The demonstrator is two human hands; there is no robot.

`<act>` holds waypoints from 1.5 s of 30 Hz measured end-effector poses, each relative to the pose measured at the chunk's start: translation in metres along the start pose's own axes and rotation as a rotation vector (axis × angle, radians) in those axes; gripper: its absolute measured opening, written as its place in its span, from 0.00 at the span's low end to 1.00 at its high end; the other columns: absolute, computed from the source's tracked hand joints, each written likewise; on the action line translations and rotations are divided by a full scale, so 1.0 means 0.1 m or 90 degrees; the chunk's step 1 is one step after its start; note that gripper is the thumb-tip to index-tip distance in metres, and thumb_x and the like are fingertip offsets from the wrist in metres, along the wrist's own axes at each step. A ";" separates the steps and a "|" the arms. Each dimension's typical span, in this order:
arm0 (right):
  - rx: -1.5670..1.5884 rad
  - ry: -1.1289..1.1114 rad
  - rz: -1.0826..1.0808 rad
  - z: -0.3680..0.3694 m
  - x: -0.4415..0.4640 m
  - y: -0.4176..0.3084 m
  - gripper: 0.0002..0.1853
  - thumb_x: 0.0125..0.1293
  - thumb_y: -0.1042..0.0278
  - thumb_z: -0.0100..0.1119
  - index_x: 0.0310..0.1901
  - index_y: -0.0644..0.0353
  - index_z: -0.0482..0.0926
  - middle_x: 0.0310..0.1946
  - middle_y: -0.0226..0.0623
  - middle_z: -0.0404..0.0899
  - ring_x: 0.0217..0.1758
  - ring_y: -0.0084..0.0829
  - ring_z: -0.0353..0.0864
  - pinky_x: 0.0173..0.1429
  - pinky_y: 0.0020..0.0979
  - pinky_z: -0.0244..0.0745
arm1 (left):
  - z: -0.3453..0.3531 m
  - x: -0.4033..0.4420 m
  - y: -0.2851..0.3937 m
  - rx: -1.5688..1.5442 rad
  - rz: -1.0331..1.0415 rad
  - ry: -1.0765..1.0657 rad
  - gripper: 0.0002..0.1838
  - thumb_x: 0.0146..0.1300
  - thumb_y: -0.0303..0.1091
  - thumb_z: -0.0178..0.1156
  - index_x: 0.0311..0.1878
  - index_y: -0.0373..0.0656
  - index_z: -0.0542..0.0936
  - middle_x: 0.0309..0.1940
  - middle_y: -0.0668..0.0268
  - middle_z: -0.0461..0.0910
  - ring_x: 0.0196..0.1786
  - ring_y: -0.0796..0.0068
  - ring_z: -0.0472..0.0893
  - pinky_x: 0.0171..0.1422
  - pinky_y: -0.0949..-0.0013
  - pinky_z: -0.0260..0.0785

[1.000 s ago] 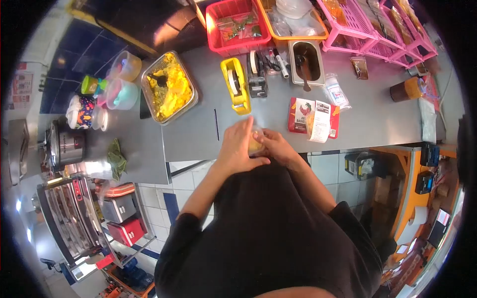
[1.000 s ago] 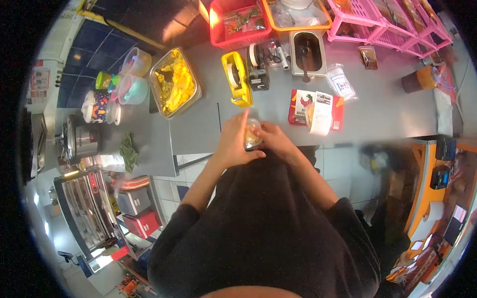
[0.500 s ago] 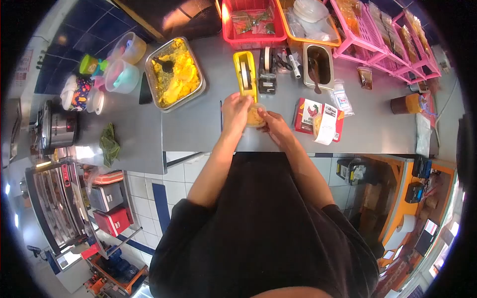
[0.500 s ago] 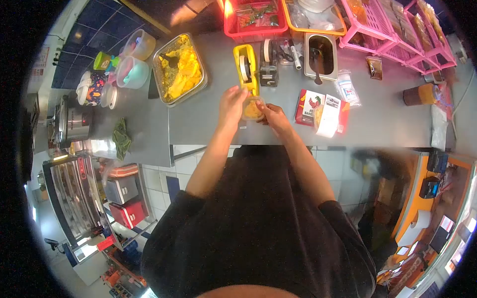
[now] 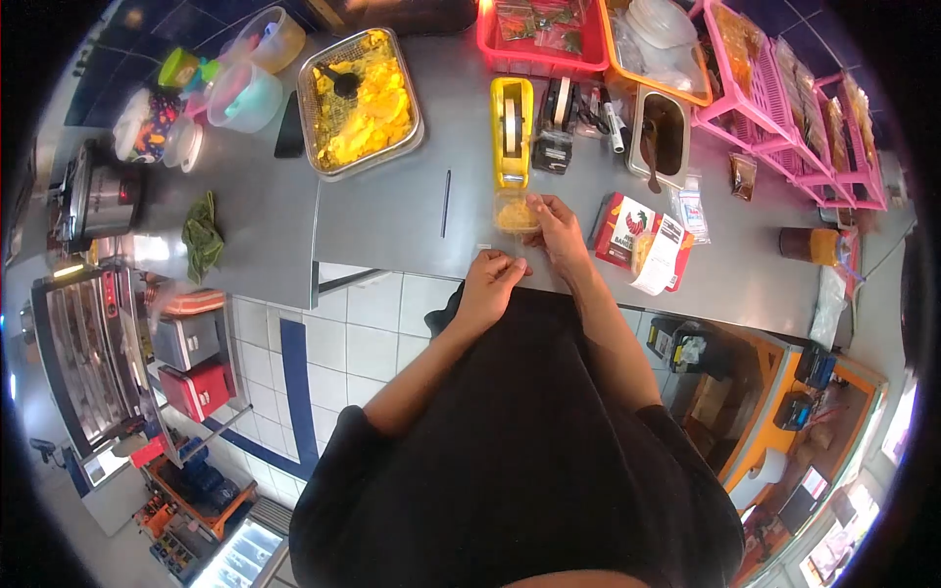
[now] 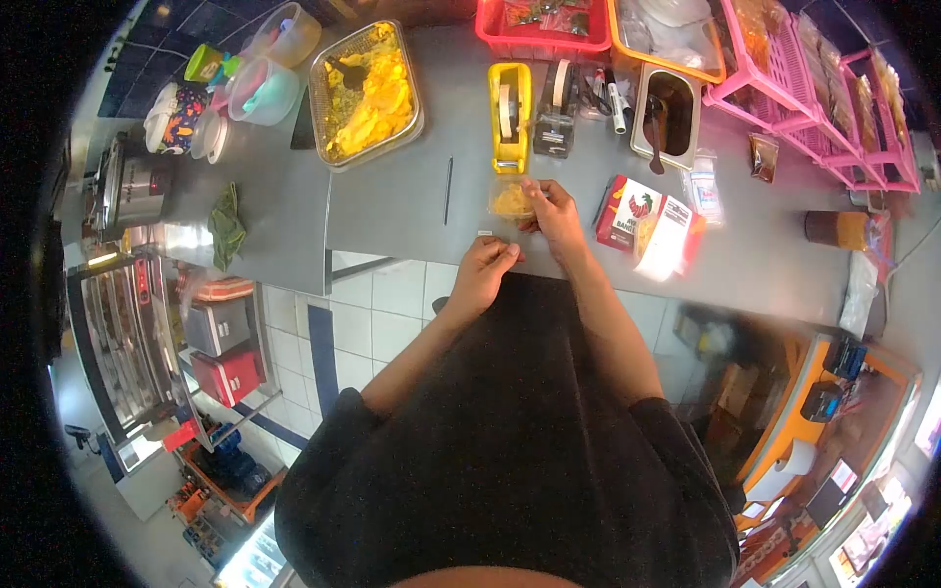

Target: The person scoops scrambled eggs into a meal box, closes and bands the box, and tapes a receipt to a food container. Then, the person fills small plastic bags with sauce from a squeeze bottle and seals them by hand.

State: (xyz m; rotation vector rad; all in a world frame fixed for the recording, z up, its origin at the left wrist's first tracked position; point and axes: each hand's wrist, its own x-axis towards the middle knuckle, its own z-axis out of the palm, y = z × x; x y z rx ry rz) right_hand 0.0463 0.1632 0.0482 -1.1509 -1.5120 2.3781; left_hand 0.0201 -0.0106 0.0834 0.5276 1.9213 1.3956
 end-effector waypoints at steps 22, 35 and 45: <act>-0.072 0.007 0.072 0.14 -0.06 -0.23 0.17 0.73 0.52 0.59 0.43 0.62 0.78 0.24 0.24 0.70 0.21 0.15 0.61 0.25 0.23 0.54 | -0.19 0.49 -0.35 0.502 0.394 0.382 0.06 0.49 0.35 0.72 0.28 0.47 0.84 0.32 0.69 0.78 0.39 0.64 0.78 0.46 0.57 0.62; -0.005 -0.082 0.040 0.01 0.00 -0.06 0.13 0.77 0.59 0.52 0.52 0.58 0.79 0.32 0.23 0.74 0.25 0.15 0.65 0.28 0.21 0.60 | -0.51 1.05 0.10 0.105 0.211 0.188 0.16 0.70 0.41 0.64 0.53 0.40 0.85 0.36 0.60 0.83 0.36 0.66 0.81 0.41 0.65 0.72; -0.107 0.001 -0.030 0.11 -0.42 0.07 0.17 0.74 0.57 0.58 0.55 0.60 0.81 0.27 0.24 0.76 0.25 0.14 0.67 0.28 0.22 0.62 | -0.44 1.02 0.23 0.060 -0.052 0.100 0.18 0.70 0.43 0.65 0.49 0.35 0.85 0.38 0.60 0.87 0.38 0.76 0.82 0.45 0.72 0.73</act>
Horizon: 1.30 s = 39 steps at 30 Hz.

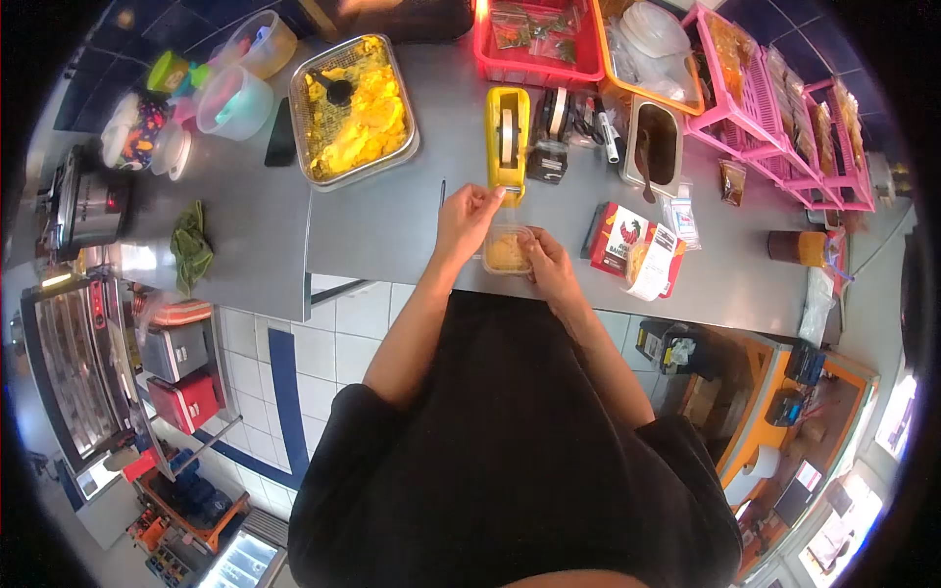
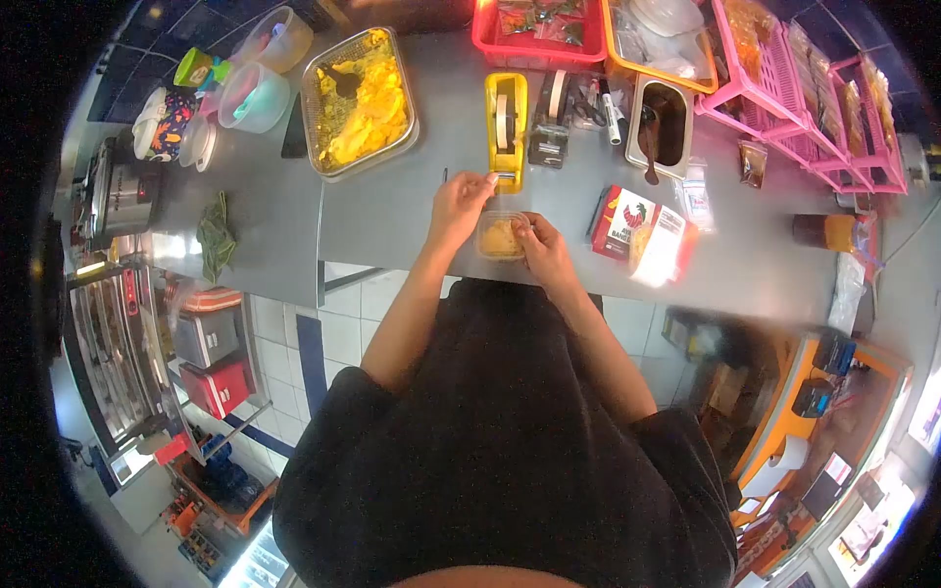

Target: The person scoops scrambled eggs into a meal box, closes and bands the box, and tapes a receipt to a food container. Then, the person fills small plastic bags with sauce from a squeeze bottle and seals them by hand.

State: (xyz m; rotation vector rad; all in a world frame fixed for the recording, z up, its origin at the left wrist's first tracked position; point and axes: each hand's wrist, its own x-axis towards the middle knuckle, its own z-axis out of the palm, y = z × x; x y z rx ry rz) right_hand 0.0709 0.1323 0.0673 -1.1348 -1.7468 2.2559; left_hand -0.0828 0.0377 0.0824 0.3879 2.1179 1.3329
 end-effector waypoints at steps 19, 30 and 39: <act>-0.164 -0.014 -0.176 -0.07 -0.08 0.35 0.22 0.74 0.62 0.60 0.64 0.63 0.73 0.43 0.39 0.82 0.42 0.28 0.81 0.46 0.32 0.76 | 0.34 -0.24 -0.25 -0.045 0.004 0.014 0.15 0.67 0.38 0.65 0.41 0.32 0.86 0.30 0.63 0.87 0.34 0.74 0.83 0.40 0.70 0.73; -0.342 0.042 -0.381 -0.34 -0.65 -0.01 0.32 0.61 0.74 0.71 0.64 0.64 0.66 0.51 0.46 0.77 0.45 0.44 0.81 0.50 0.39 0.78 | 0.33 -0.61 0.09 -0.436 -0.357 -0.193 0.23 0.69 0.29 0.55 0.67 0.39 0.72 0.52 0.61 0.80 0.55 0.68 0.80 0.59 0.64 0.74; -0.324 0.007 -0.205 -0.87 -1.42 -0.31 0.31 0.61 0.77 0.71 0.64 0.64 0.66 0.53 0.47 0.77 0.52 0.39 0.82 0.54 0.36 0.80 | 0.77 -0.88 0.28 -0.474 -0.417 -0.393 0.14 0.73 0.32 0.55 0.58 0.41 0.76 0.50 0.64 0.77 0.55 0.72 0.78 0.62 0.65 0.72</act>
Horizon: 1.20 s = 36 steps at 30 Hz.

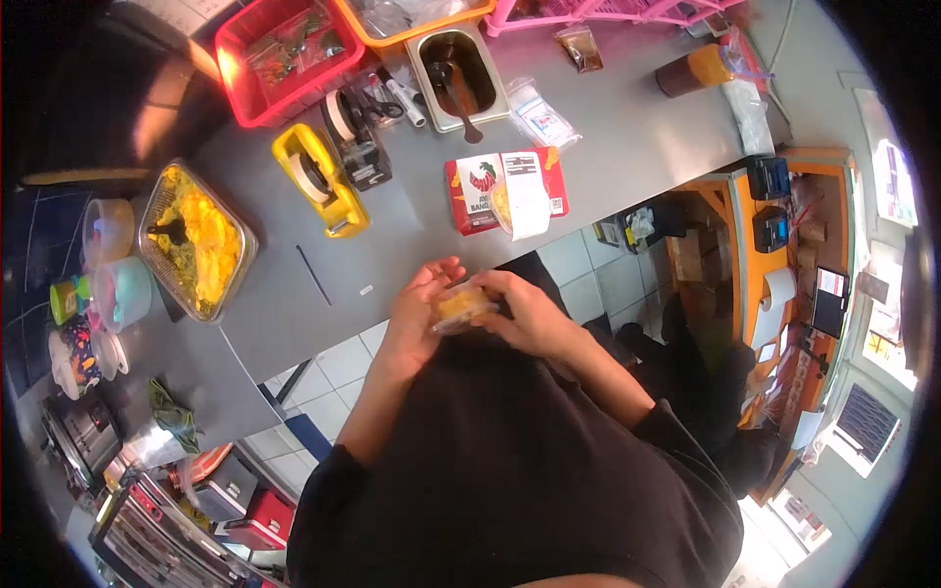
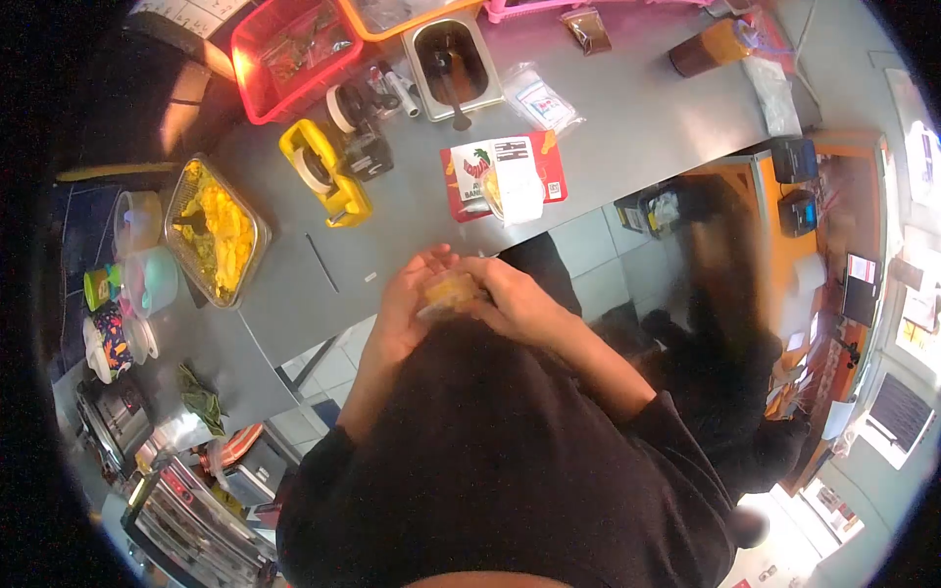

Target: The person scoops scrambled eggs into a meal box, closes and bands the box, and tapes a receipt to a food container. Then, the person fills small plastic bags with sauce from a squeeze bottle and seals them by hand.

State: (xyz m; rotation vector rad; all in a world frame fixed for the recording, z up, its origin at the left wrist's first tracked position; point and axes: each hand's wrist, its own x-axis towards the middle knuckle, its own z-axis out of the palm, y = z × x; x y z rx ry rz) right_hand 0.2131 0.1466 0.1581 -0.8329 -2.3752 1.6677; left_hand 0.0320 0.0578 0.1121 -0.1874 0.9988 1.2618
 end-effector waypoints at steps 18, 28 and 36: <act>0.051 0.566 0.369 -1.86 0.06 1.88 0.32 0.71 0.53 0.64 0.65 0.67 0.66 0.41 0.42 0.83 0.34 0.21 0.76 0.36 0.25 0.72 | 2.28 -1.59 0.54 -0.087 0.696 -0.630 0.04 0.65 0.27 0.51 0.36 0.51 0.70 0.13 0.73 0.66 0.14 0.77 0.65 0.53 0.50 0.80; -0.027 0.345 -0.207 -1.26 -0.33 0.00 0.20 0.63 0.76 0.65 0.58 0.62 0.78 0.19 0.33 0.78 0.23 0.26 0.79 0.33 0.27 0.74 | 2.41 -1.67 0.60 -0.129 0.556 -0.624 0.05 0.64 0.25 0.51 0.35 0.50 0.71 0.14 0.73 0.64 0.14 0.77 0.64 0.51 0.52 0.79; 0.069 0.002 0.194 -1.12 -0.10 0.18 0.31 0.67 0.66 0.61 0.71 0.63 0.67 0.22 0.40 0.80 0.23 0.35 0.76 0.36 0.35 0.73 | 2.41 -1.76 0.65 -0.156 0.478 -0.568 0.05 0.64 0.26 0.51 0.34 0.50 0.71 0.14 0.73 0.62 0.14 0.76 0.63 0.48 0.50 0.78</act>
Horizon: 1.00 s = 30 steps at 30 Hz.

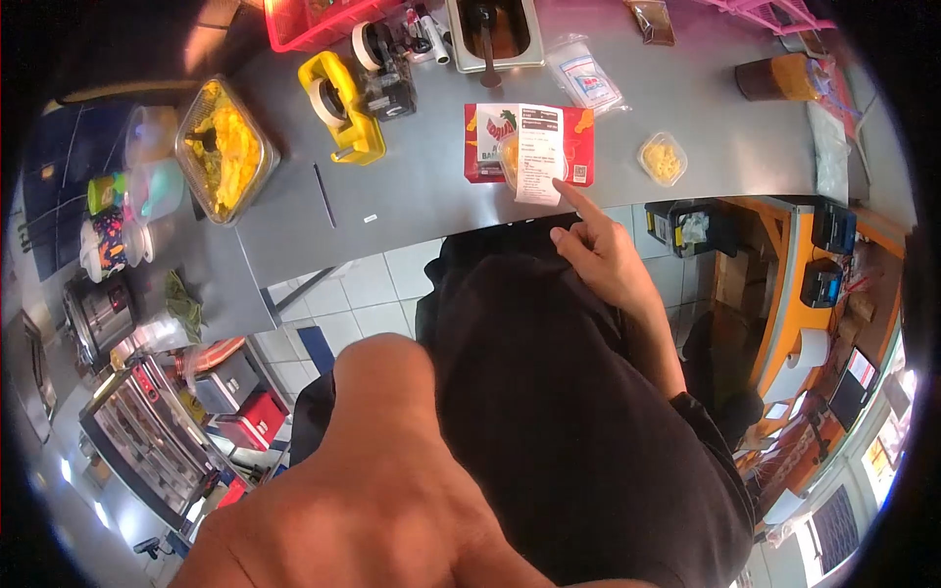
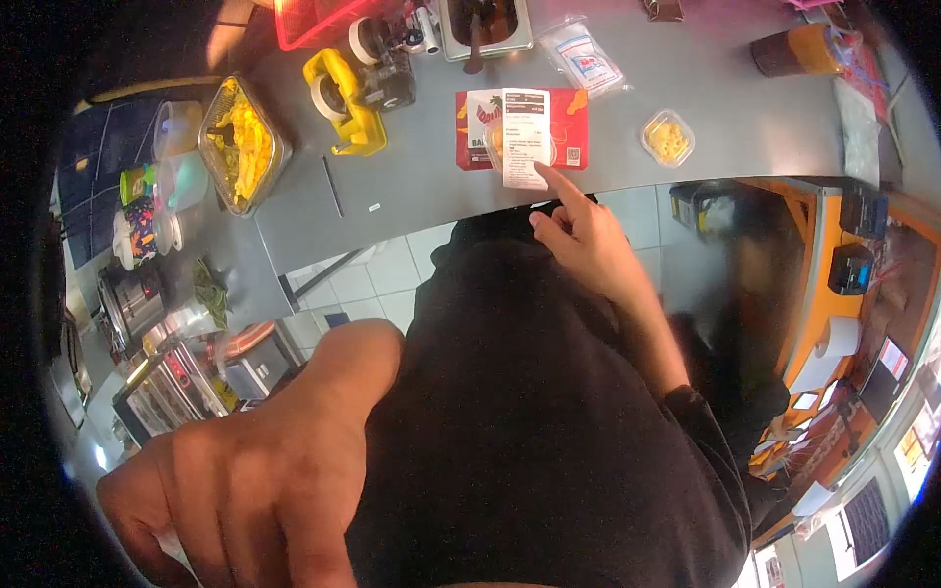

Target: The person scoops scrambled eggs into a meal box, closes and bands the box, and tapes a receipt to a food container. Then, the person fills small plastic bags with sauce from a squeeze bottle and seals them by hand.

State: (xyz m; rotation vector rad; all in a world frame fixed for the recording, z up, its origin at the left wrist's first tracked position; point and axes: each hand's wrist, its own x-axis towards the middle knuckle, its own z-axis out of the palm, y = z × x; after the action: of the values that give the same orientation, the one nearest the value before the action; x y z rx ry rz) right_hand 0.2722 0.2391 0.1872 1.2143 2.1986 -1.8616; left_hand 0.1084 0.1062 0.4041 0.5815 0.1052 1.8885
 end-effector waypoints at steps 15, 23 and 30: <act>0.088 -0.112 0.014 -0.24 -0.21 -0.38 0.38 0.69 0.66 0.63 0.77 0.58 0.59 0.19 0.37 0.75 0.23 0.23 0.72 0.35 0.30 0.69 | -0.23 0.05 0.10 -0.063 0.054 -0.118 0.04 0.64 0.26 0.52 0.36 0.49 0.74 0.16 0.74 0.61 0.16 0.76 0.64 0.48 0.45 0.74; 0.013 -0.153 0.057 -0.21 -0.04 -0.19 0.35 0.70 0.62 0.63 0.76 0.58 0.63 0.18 0.39 0.73 0.20 0.23 0.65 0.30 0.32 0.65 | -0.27 0.19 0.49 -0.132 -0.258 -0.081 0.00 0.65 0.32 0.58 0.37 0.50 0.77 0.18 0.72 0.66 0.21 0.75 0.70 0.57 0.36 0.79; -0.022 -0.182 0.066 -0.36 -0.09 -0.39 0.32 0.71 0.61 0.62 0.75 0.54 0.66 0.18 0.37 0.73 0.21 0.22 0.64 0.30 0.32 0.66 | -0.75 0.27 0.26 -0.156 -0.036 -0.188 0.08 0.70 0.36 0.60 0.45 0.44 0.74 0.20 0.64 0.76 0.23 0.68 0.76 0.36 0.51 0.82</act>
State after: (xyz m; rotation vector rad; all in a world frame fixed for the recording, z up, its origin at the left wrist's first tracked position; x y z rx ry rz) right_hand 0.2725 0.2647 0.2346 0.9653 1.9704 -1.8187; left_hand 0.0456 0.1349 0.3569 0.6721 -0.2957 1.7097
